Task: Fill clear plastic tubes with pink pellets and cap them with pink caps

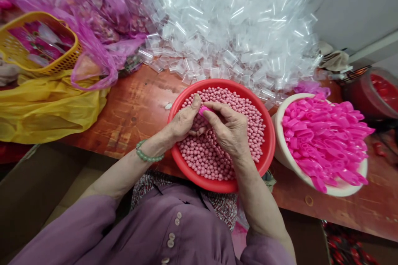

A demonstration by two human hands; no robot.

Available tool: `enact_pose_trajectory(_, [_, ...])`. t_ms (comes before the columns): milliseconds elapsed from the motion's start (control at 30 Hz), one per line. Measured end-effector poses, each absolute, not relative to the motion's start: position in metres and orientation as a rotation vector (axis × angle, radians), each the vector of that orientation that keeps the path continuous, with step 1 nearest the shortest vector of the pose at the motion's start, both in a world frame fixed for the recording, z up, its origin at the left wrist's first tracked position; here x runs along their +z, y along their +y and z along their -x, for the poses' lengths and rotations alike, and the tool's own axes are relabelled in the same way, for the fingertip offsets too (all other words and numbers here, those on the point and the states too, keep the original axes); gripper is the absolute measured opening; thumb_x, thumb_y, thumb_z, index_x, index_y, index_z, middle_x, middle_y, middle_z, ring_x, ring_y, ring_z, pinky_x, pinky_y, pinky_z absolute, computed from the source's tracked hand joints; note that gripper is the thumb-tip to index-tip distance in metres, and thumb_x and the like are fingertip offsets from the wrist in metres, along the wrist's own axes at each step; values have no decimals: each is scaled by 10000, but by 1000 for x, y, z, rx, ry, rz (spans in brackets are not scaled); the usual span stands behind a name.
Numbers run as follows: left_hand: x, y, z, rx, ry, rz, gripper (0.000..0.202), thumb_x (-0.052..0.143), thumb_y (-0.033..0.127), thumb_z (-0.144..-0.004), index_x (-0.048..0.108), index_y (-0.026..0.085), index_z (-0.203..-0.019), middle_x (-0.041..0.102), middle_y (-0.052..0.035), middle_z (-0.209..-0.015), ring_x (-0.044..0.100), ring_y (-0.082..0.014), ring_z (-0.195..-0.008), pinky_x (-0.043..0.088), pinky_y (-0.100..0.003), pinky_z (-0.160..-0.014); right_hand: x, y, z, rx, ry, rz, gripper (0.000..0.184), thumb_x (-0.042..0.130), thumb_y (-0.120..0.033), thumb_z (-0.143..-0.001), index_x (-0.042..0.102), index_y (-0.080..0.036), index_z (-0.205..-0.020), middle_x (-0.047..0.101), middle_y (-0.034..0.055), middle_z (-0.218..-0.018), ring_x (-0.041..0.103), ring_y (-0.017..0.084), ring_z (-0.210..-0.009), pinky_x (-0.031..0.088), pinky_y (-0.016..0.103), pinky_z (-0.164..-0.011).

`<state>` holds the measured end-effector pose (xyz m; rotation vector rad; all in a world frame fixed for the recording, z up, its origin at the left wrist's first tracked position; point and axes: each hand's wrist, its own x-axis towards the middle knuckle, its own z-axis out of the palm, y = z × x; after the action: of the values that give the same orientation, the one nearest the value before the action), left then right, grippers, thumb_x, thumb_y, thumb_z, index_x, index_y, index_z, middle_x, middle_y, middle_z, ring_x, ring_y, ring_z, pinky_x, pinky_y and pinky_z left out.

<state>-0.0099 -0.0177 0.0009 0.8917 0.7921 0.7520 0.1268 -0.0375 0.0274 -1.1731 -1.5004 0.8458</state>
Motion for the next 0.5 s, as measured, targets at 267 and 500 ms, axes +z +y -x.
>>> enact_pose_trajectory(267, [2,-17,10,808,804,-763,680,363,740,-940,612,152,-707,481,-9,-451,436,-74,-356,270,-178,-369,28,-40,-124,395,-1797,1253,137,706,-250,-887,778,-247,-1003,790,22,-948,719,187,-861,593,381,-853])
enact_pose_trajectory(500, [-6,-19,11,833,795,-667,624,472,723,-914,556,163,-652,398,27,-435,421,-60,-356,265,-161,-358,36,-36,-127,422,-2011,1145,139,678,-239,-902,775,-252,-1000,772,4,-848,677,175,-743,567,339,-729])
